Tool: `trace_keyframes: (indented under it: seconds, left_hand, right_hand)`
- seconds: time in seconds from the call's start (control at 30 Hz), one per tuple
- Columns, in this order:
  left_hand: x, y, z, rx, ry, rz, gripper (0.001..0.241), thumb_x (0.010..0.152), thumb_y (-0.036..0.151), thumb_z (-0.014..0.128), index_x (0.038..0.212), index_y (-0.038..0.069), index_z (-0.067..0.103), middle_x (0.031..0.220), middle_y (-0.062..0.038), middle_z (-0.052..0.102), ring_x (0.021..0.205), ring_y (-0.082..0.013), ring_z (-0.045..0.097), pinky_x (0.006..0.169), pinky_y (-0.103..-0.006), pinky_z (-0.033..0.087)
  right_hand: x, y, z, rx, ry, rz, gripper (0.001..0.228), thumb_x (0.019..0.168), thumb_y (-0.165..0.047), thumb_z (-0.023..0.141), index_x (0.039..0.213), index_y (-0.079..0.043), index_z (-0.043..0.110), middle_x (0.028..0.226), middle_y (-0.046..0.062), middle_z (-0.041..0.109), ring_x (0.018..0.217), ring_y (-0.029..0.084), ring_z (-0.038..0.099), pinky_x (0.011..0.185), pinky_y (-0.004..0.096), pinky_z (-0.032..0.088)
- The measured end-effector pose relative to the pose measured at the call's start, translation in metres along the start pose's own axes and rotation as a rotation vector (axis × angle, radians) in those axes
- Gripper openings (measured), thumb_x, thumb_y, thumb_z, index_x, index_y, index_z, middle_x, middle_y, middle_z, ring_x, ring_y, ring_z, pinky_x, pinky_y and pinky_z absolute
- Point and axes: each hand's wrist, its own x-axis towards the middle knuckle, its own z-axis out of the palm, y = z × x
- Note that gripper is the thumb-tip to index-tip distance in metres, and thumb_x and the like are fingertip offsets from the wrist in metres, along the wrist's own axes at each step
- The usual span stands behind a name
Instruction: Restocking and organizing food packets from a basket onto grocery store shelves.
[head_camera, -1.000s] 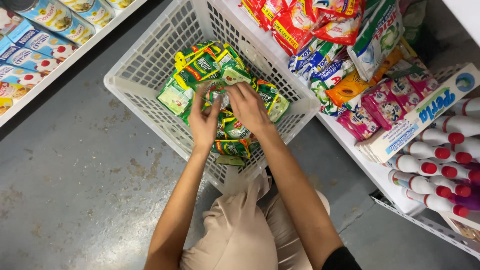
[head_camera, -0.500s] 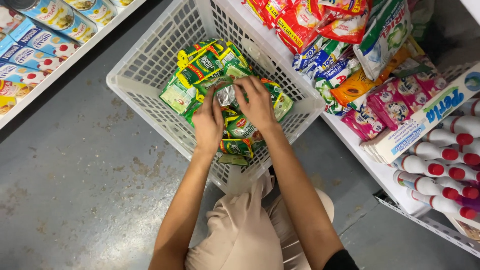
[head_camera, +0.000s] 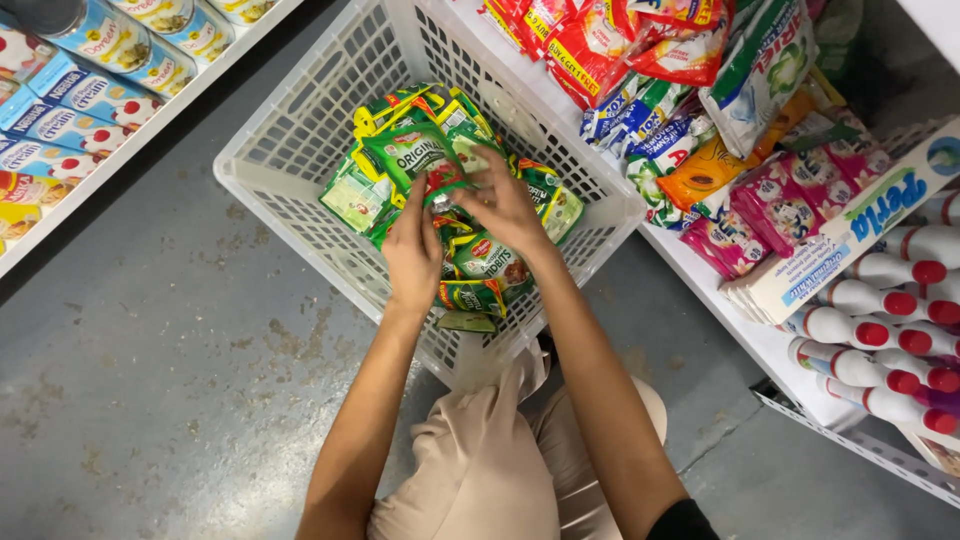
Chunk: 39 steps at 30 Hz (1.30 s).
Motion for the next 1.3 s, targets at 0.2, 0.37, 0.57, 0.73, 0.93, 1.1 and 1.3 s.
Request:
trace_keyframes:
  seconds: [0.2,0.37,0.57,0.73,0.93,1.1,1.3]
  left_hand:
    - [-0.009,0.001,-0.004,-0.075,-0.089,-0.167,0.062,0.102,-0.004,0.061,0.158,0.012,0.04,0.095,-0.019,0.07,0.082,-0.0256,0.071,0.078,-0.0348,0.057]
    - [0.038,0.059,-0.031,-0.923,0.005,-0.449,0.083,0.087,-0.009,0.061,0.155,0.016,0.02,0.12,-0.003,0.071,0.105,-0.0135,0.072,0.086,-0.0265,0.058]
    - [0.054,0.046,-0.025,-0.792,-0.064,-0.454,0.033,0.099,0.005,0.07,0.131,-0.001,0.067,0.114,-0.008,0.078,0.099,-0.0124,0.07,0.09,-0.0256,0.056]
    - [0.064,0.102,-0.033,-0.605,-0.236,-0.208,0.017,0.098,0.006,0.071,0.113,0.0,0.077,0.109,-0.008,0.079,0.097,-0.0128,0.071,0.089,-0.026,0.056]
    - [0.092,0.195,-0.075,-0.525,-0.361,0.048,0.023,0.09,0.002,0.077,0.113,0.002,0.078,0.111,-0.012,0.078,0.11,-0.021,0.071,0.097,-0.0311,0.054]
    - [0.094,0.224,-0.098,-0.464,-0.452,0.029,0.03,0.075,0.006,0.085,0.103,0.002,0.076,0.1,-0.007,0.075,0.098,-0.0212,0.072,0.089,-0.0333,0.055]
    - [0.114,0.307,-0.117,-0.483,-0.346,0.351,0.025,0.074,-0.002,0.081,0.097,0.005,0.081,0.093,-0.006,0.077,0.091,-0.022,0.065,0.087,-0.0346,0.052]
  right_hand:
    - [0.001,-0.004,-0.008,0.423,-0.194,-0.033,0.081,0.085,0.014,0.068,0.156,-0.007,0.035,0.131,0.012,0.067,0.116,0.018,0.067,0.099,0.032,0.057]
    - [-0.012,0.005,-0.019,0.451,-0.153,-0.231,0.076,0.088,0.017,0.063,0.156,-0.004,0.038,0.139,0.012,0.066,0.128,0.02,0.064,0.11,0.035,0.052]
    - [-0.063,-0.067,-0.039,0.354,-0.363,-0.118,0.083,0.085,0.008,0.074,0.154,-0.007,0.031,0.144,0.003,0.057,0.132,0.016,0.056,0.107,0.036,0.051]
    - [-0.084,-0.091,-0.07,0.294,-0.389,-0.081,0.071,0.087,0.001,0.076,0.147,-0.008,0.04,0.138,-0.001,0.058,0.127,0.011,0.056,0.105,0.032,0.052]
    - [-0.117,-0.152,-0.098,-0.128,-0.018,-0.208,0.017,0.104,-0.012,0.067,0.116,-0.003,0.074,0.076,-0.006,0.057,0.068,0.003,0.044,0.056,0.026,0.035]
    - [-0.159,-0.242,-0.107,-0.304,0.085,-0.297,0.017,0.101,-0.012,0.068,0.114,-0.003,0.076,0.075,0.005,0.063,0.068,0.006,0.052,0.061,0.027,0.043]
    - [-0.22,-0.384,-0.128,-0.705,0.109,-0.6,0.023,0.092,-0.008,0.069,0.114,0.002,0.071,0.109,0.017,0.076,0.097,0.029,0.073,0.085,0.035,0.056]
